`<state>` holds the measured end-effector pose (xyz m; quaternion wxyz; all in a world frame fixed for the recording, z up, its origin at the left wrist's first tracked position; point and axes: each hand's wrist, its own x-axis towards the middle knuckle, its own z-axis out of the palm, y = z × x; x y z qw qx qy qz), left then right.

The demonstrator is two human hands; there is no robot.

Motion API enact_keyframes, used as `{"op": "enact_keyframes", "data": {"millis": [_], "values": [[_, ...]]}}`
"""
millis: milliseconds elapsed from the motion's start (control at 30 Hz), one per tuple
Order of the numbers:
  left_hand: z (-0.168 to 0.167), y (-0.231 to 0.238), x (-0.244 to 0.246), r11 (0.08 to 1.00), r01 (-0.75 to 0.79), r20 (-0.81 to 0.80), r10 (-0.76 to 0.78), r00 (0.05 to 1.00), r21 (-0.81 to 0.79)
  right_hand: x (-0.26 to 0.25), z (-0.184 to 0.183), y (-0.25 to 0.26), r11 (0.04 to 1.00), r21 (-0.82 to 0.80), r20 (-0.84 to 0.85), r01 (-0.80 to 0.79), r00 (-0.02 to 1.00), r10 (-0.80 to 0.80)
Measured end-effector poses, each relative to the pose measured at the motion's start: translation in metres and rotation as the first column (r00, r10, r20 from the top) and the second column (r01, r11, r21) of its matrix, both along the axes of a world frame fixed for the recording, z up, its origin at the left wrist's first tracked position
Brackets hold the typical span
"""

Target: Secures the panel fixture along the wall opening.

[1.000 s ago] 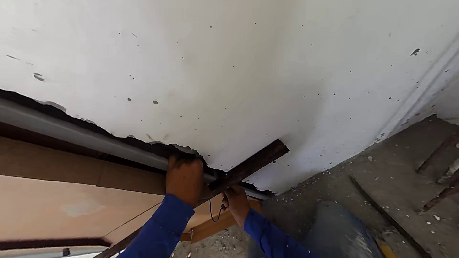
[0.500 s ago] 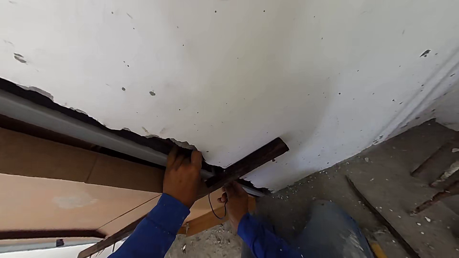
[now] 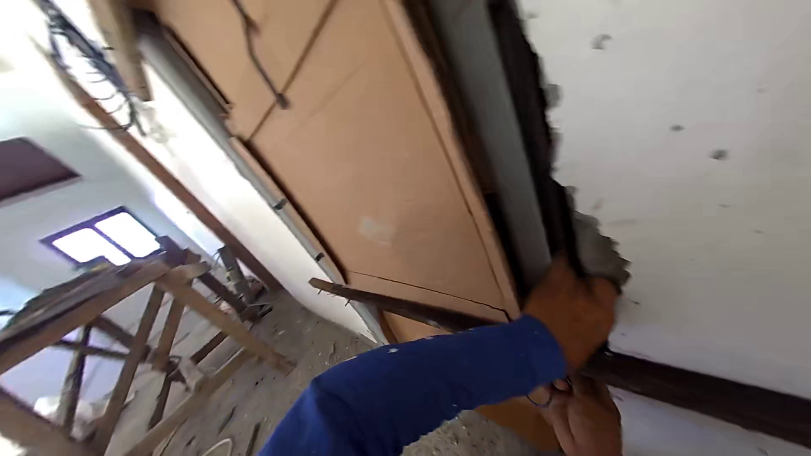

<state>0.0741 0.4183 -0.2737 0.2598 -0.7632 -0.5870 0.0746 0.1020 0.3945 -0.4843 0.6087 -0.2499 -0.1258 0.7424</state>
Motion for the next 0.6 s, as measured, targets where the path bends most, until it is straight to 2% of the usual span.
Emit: {"op": "enact_keyframes", "data": {"millis": [100,233,333,467,600], "values": [[0.008,0.002,0.003,0.996,-0.028,0.038,0.031,0.999,-0.079,0.007,-0.01,0.002,0.996,0.062,-0.075,-0.067,0.995,0.071],[-0.001,0.006,0.0,0.997,0.039,0.028,-0.041,0.999,0.069,0.013,-0.015,-0.004,0.986,0.099,-0.148,-0.131,0.978,0.145],[-0.001,0.007,0.0,0.998,0.048,-0.013,-0.048,0.999,0.043,0.013,-0.014,-0.015,0.993,0.044,-0.174,-0.108,0.978,0.114],[0.0,0.009,0.002,0.999,0.034,0.064,-0.032,0.997,-0.026,0.014,-0.019,-0.012,0.995,0.011,-0.056,-0.098,0.994,0.098],[-0.003,-0.007,0.0,0.991,0.12,0.032,-0.118,0.993,-0.066,0.01,-0.013,-0.008,0.996,0.026,-0.022,-0.086,0.996,0.087]]}}
